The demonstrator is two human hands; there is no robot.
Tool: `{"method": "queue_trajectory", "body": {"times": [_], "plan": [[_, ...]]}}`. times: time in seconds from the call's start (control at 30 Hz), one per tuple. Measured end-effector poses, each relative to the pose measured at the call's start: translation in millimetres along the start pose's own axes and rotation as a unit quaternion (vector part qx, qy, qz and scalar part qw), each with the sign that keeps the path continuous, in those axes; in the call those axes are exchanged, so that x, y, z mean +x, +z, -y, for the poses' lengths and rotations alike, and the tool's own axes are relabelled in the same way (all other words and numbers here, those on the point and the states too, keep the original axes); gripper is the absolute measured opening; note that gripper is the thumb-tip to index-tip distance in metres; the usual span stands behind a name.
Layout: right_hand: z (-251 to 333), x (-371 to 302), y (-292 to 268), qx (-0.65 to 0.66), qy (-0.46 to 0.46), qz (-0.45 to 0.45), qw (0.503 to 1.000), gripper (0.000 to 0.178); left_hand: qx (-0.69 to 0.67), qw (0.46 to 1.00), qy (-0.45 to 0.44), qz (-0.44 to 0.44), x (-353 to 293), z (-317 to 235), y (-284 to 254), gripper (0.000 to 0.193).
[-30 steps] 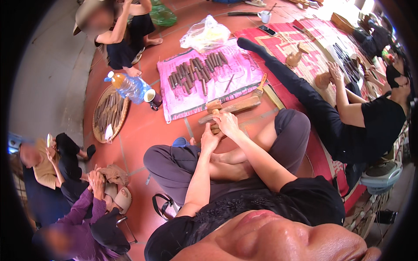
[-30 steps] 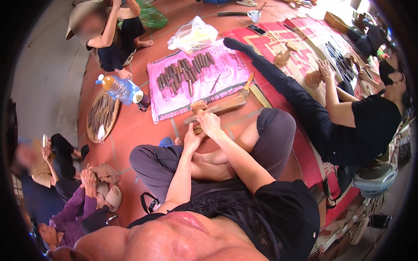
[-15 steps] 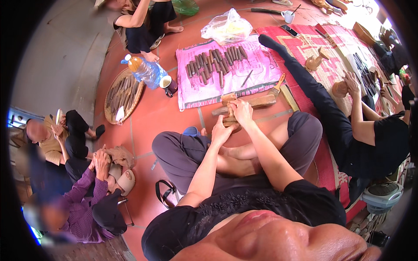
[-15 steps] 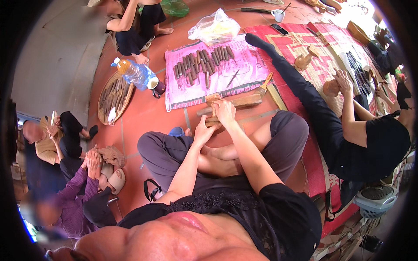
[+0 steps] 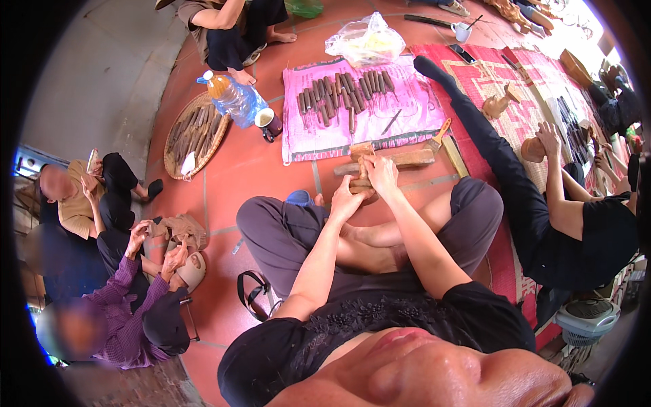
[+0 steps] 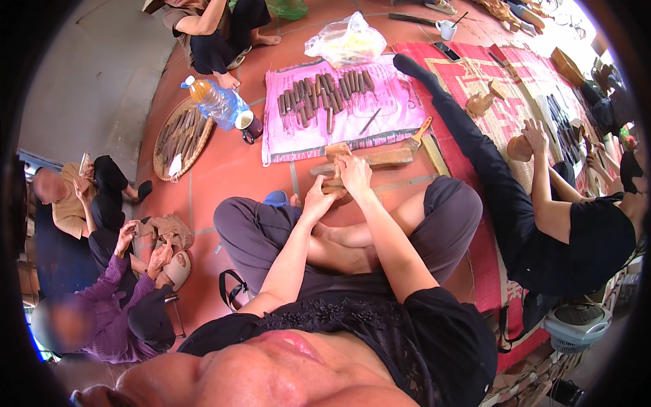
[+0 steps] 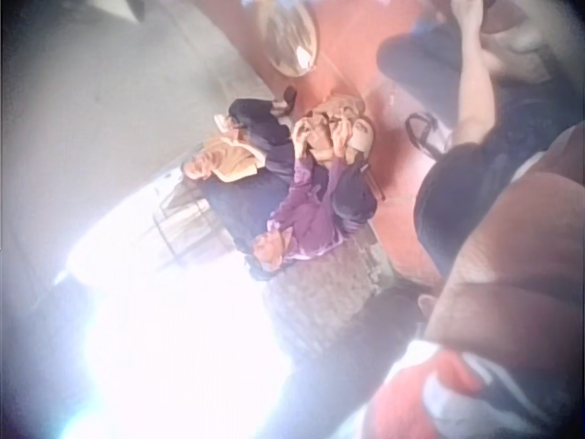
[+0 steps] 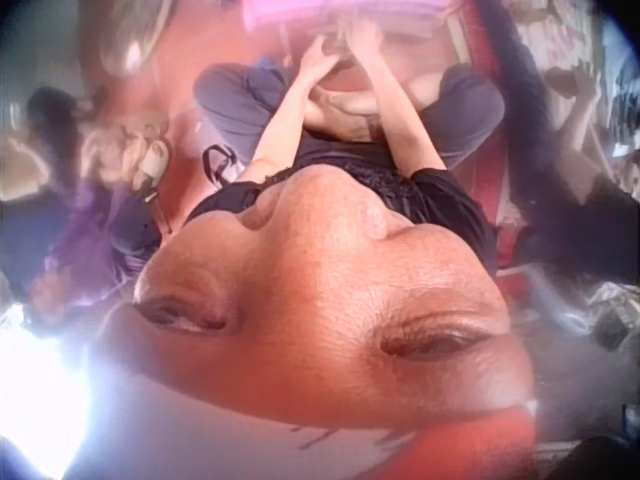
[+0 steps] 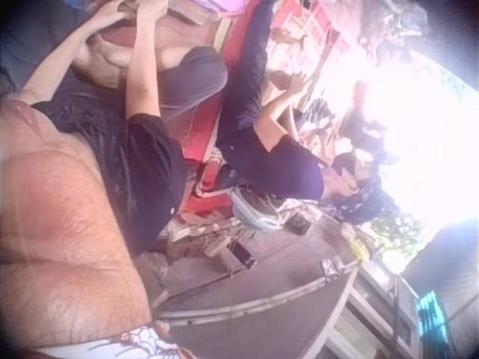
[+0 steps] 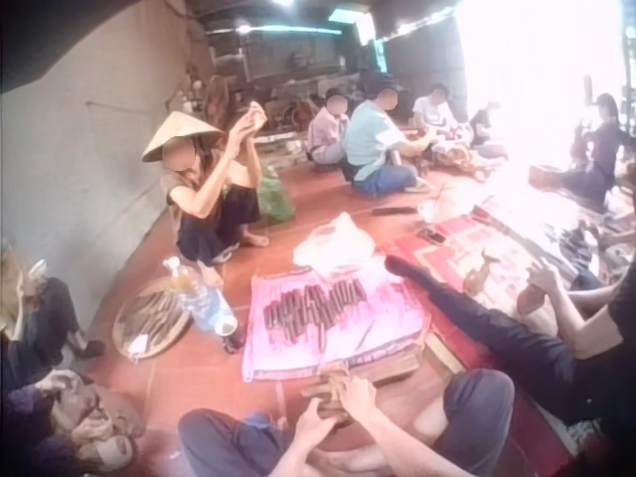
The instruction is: The person sits on the floor and carves a small wooden object using a knife. They hold the wood in their left hand and use the knife in their right hand to shape it. Other people are sitting nearby, also working on similar wooden items.
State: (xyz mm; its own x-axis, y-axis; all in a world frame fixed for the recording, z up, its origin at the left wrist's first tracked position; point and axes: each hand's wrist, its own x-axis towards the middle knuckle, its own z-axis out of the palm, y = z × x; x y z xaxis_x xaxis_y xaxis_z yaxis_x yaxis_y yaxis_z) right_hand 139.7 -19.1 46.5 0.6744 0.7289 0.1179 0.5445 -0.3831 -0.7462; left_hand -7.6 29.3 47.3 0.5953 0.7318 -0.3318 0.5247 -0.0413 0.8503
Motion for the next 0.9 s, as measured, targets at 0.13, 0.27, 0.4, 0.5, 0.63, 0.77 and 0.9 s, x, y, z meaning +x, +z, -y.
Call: {"method": "queue_trajectory", "body": {"times": [0.13, 0.27, 0.4, 0.5, 0.63, 0.77, 0.9], "plan": [[0, -29, 2, -0.007, -0.030, -0.009, 0.999, 0.020, 0.011, 1.000, 0.003, -0.001, 0, 1, -2, 0.066], [-1, -2, 7, 0.007, -0.013, -0.004, 1.000, 0.021, 0.026, 1.000, 0.007, -0.005, 0, -3, -1, 0.066], [-8, 5, 14, -0.026, -0.005, -0.004, 1.000, 0.022, -0.001, 1.000, -0.021, 0.003, -1, -5, -1, 0.066], [5, -17, 5, -0.024, -0.050, 0.004, 0.998, 0.021, 0.038, 0.999, 0.007, -0.015, 0, 4, -4, 0.069], [4, -15, 4, -0.043, -0.076, -0.011, 0.996, 0.019, 0.029, 0.999, 0.022, -0.013, 0, 2, 0, 0.073], [-3, 10, 7, -0.053, -0.052, -0.001, 0.997, 0.019, 0.015, 1.000, 0.006, 0.003, -2, -8, -7, 0.075], [15, -25, 2, -0.053, -0.070, 0.016, 0.996, 0.019, -0.003, 1.000, -0.001, -0.011, 0, 10, -5, 0.071]]}}
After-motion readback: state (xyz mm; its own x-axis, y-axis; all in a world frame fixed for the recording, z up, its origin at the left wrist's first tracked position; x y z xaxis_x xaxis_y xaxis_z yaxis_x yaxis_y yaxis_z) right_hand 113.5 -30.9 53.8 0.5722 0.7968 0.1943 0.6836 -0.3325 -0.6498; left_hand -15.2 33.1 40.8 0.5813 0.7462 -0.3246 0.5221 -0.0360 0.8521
